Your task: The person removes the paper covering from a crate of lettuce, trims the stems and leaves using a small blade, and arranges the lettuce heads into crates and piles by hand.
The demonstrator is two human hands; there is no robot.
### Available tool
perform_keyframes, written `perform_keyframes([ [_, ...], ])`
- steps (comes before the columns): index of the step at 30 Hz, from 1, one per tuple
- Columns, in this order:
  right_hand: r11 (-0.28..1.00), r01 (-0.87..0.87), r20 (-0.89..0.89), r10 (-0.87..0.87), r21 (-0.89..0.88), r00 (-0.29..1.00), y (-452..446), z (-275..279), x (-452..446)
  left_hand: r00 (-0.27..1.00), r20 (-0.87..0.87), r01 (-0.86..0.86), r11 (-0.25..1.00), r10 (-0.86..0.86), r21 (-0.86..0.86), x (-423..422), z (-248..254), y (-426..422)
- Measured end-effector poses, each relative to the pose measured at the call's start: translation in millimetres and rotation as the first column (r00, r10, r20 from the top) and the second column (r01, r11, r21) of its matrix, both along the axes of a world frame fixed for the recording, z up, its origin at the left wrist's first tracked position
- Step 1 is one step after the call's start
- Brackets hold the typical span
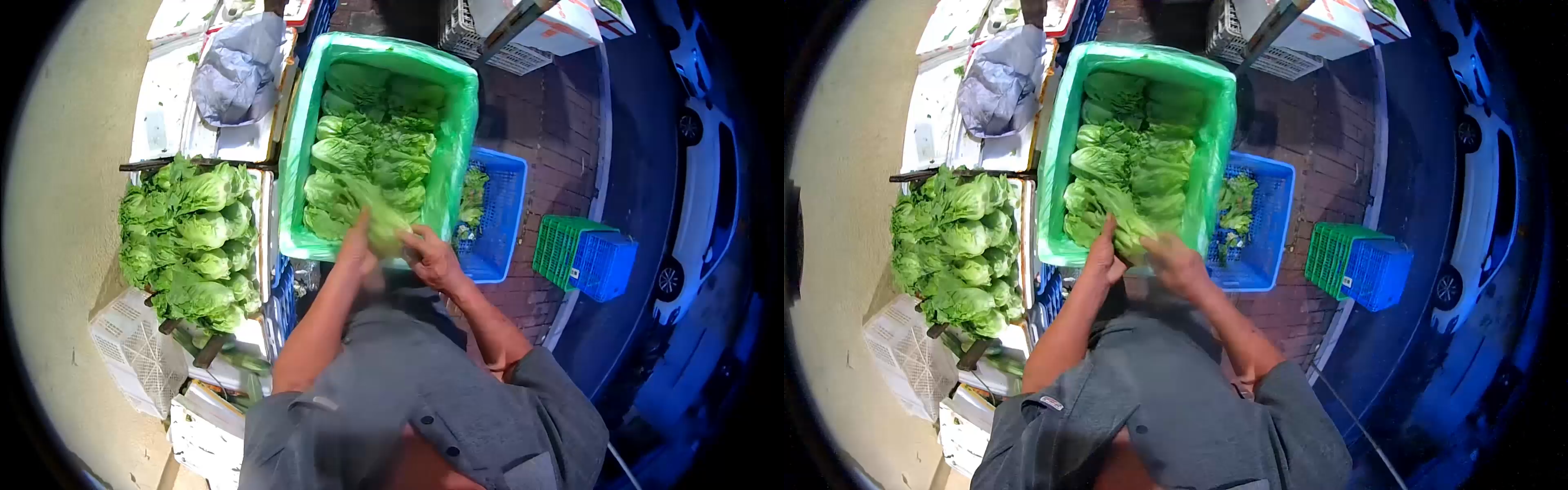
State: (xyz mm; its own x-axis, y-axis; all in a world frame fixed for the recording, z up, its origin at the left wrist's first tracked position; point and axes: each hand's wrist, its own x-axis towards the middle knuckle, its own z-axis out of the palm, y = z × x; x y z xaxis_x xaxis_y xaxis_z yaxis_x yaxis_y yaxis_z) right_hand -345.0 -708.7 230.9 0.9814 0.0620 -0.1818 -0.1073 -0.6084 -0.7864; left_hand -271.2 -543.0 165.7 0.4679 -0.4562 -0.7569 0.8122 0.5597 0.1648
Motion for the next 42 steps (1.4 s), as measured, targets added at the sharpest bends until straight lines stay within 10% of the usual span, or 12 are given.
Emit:
perform_keyframes([
  [9, 0.934, 0.347, 0.076, -0.353, 0.085, 0.933, -41, 21, -24, 0.992, -0.103, -0.072, 0.996, 0.067, -0.049, 13, 27, -51],
  [42, 0.916, 0.393, 0.066, -0.399, 0.083, 0.915, -36, 21, -36, 0.981, -0.183, -0.078, 0.994, 0.063, -0.073, -17, 31, -90],
])
